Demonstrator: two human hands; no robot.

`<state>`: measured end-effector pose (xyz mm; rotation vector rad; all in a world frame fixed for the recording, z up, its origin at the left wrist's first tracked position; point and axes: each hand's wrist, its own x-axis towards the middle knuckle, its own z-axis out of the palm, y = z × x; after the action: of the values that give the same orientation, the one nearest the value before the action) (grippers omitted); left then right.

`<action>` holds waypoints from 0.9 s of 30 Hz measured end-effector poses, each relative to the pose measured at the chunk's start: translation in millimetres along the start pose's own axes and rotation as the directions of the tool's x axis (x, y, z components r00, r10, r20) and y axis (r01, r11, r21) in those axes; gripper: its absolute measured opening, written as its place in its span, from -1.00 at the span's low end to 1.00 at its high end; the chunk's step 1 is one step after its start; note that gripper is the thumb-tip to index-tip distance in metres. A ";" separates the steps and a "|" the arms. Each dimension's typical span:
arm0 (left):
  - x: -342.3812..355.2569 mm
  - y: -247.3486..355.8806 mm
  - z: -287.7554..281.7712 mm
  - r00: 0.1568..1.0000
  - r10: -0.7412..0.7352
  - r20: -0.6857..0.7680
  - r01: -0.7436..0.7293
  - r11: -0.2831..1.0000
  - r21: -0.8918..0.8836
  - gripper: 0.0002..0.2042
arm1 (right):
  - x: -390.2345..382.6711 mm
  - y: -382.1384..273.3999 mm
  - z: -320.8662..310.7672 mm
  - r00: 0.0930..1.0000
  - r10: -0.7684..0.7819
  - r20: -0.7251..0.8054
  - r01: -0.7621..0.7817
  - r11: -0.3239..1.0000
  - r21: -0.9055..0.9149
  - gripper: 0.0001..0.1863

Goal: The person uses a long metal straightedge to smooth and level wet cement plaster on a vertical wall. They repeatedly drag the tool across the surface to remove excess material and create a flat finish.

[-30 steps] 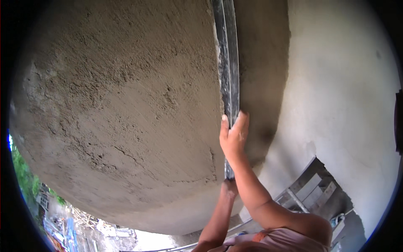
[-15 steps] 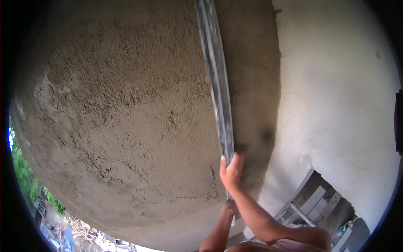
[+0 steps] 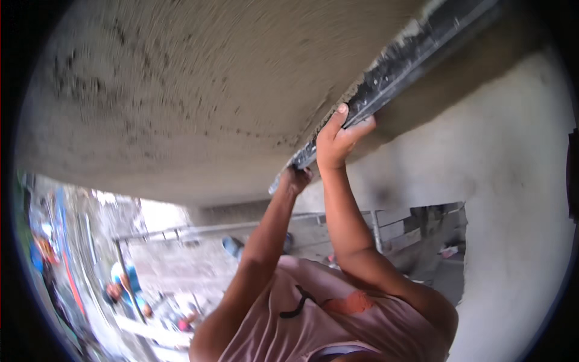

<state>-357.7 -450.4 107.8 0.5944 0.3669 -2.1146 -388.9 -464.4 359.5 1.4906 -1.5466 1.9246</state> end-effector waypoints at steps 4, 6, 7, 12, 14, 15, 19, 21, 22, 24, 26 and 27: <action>30.8 33.2 -58.1 0.980 0.035 0.198 -0.004 0.989 -0.150 -0.69 | -46.3 25.5 19.2 0.997 -0.007 0.082 0.001 0.997 0.074 -0.43; 18.3 19.8 -36.5 0.978 0.150 -0.147 -0.141 0.988 0.067 -0.74 | -36.1 27.4 8.6 0.989 0.044 0.139 -0.057 0.994 0.093 -0.39; 10.8 18.1 -22.6 0.976 0.143 -0.165 -0.147 0.989 -0.011 -0.75 | -26.6 16.0 1.2 0.989 0.064 0.137 -0.069 0.997 0.031 -0.34; -62.5 -20.1 102.8 0.979 0.061 0.195 -0.066 0.998 0.018 -0.71 | 108.3 -47.2 -10.9 0.990 -0.133 -0.053 0.126 0.985 -0.117 -0.33; -61.4 -31.3 125.3 0.969 0.068 0.238 -0.064 0.998 -0.024 -0.69 | 133.0 -59.4 -9.8 0.987 -0.152 -0.058 0.142 0.979 -0.144 -0.37; -61.4 -31.7 123.6 0.976 0.073 0.206 -0.067 0.997 -0.036 -0.69 | 135.0 -64.8 -10.6 0.986 -0.156 -0.053 0.147 0.978 -0.148 -0.37; -49.4 -21.6 90.2 0.980 0.135 0.143 -0.125 0.989 -0.078 -0.71 | 93.6 -39.4 2.3 0.962 -0.271 -0.036 0.248 0.921 -0.299 -0.40; -22.7 -16.1 47.9 0.985 0.145 0.096 -0.138 0.987 -0.077 -0.71 | 44.9 -47.8 5.9 0.999 -0.047 0.009 0.048 0.998 -0.033 -0.34; -6.9 -12.3 23.3 0.988 0.150 0.045 -0.147 0.987 -0.070 -0.71 | 27.3 -30.8 7.8 0.998 -0.028 0.050 0.028 1.000 -0.001 -0.35; 7.1 -9.7 -4.9 0.988 0.154 0.004 -0.152 0.983 -0.107 -0.72 | -5.1 14.3 6.6 0.993 -0.085 0.087 0.090 0.994 -0.057 -0.23; 14.3 0.2 -20.7 0.970 0.211 -0.118 -0.226 0.965 -0.134 -0.73 | -31.5 13.1 5.5 0.976 -0.010 0.219 0.000 0.999 0.048 -0.22; 11.6 7.1 -20.9 0.977 0.183 -0.108 -0.196 0.974 -0.117 -0.73 | -31.6 9.1 3.4 0.967 0.027 0.252 -0.046 0.996 0.071 -0.23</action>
<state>-351.8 -452.6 83.7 0.6331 0.4764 -1.8691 -379.6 -458.9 328.2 1.8103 -1.6278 1.8942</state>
